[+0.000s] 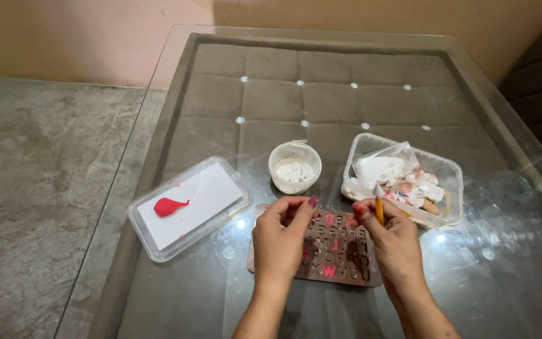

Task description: The person presses red clay into an alphabet mold and uses a yellow tool to scrape away the excess material.

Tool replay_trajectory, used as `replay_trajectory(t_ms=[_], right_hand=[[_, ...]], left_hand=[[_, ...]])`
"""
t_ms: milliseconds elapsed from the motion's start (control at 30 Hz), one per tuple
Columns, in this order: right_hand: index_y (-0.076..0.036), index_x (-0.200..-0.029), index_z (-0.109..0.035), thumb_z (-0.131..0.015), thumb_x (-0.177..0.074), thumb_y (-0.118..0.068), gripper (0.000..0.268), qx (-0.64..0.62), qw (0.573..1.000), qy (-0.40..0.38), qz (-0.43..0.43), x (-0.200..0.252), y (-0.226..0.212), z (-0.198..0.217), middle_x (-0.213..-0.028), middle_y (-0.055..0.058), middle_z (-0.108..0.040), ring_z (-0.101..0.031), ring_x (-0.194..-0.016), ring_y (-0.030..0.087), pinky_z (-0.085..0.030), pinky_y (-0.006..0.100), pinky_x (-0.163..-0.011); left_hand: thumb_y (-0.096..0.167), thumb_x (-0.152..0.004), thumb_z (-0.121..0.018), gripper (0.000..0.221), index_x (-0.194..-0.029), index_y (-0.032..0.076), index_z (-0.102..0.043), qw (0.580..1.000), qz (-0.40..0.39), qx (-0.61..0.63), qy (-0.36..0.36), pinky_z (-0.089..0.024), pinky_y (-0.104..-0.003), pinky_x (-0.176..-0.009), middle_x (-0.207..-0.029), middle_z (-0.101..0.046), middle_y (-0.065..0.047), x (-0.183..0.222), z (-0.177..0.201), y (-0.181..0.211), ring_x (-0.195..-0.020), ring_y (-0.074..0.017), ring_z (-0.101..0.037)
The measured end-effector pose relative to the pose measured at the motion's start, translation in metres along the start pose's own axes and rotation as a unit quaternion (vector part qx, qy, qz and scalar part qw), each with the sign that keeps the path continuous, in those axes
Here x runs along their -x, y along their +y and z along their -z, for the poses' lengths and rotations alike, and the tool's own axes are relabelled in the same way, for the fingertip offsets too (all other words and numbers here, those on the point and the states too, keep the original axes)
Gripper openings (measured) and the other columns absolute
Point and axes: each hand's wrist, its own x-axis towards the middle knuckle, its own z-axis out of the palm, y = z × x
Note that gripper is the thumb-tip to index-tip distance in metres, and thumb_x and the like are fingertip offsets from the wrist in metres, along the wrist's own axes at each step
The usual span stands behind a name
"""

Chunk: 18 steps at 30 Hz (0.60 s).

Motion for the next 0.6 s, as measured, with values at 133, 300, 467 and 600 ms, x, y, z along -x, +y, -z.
replay_trajectory(t_ms=[133,300,467,600], right_hand=[[-0.001,-0.111,-0.074,-0.064,-0.097,-0.011,0.02,0.02,0.999,0.016,-0.027,0.003,-0.009,-0.003,-0.095,0.006,-0.074,-0.067,-0.092,0.011,-0.051,0.027,-0.088],[0.001,-0.111,-0.075,-0.064,-0.093,-0.004,0.023,0.032,0.999,-0.006,-0.017,0.006,-0.014,-0.004,-0.105,0.006,-0.076,-0.068,-0.098,0.01,-0.052,0.028,-0.091],[0.0,-0.113,-0.075,-0.065,-0.092,-0.004,0.024,0.032,0.999,-0.005,-0.021,0.007,-0.015,-0.007,-0.105,0.005,-0.076,-0.068,-0.098,0.01,-0.052,0.027,-0.09],[0.0,-0.114,-0.076,-0.066,-0.093,-0.007,0.024,0.025,0.999,-0.001,-0.026,0.006,-0.013,-0.005,-0.102,0.006,-0.076,-0.069,-0.095,0.011,-0.052,0.027,-0.089]], left_hand=[[0.025,-0.087,-0.074,0.024,-0.098,0.004,-0.08,1.0,0.006,-0.005,-0.003,-0.052,-0.025,-0.064,-0.078,-0.078,-0.003,0.001,0.0,0.003,-0.069,-0.0076,-0.067],[0.025,-0.087,-0.073,0.024,-0.098,0.004,-0.079,1.0,0.007,0.0,-0.005,-0.053,-0.024,-0.065,-0.079,-0.078,-0.002,0.002,0.001,0.005,-0.07,-0.0071,-0.068],[0.025,-0.088,-0.073,0.024,-0.098,0.004,-0.079,1.0,0.006,0.001,-0.007,-0.052,-0.025,-0.064,-0.078,-0.078,-0.003,0.001,0.001,0.002,-0.07,-0.0081,-0.067],[0.025,-0.088,-0.074,0.024,-0.098,0.004,-0.079,1.0,0.001,-0.003,-0.005,-0.053,-0.025,-0.066,-0.079,-0.079,-0.003,0.0,0.002,0.0,-0.071,-0.0085,-0.069]])
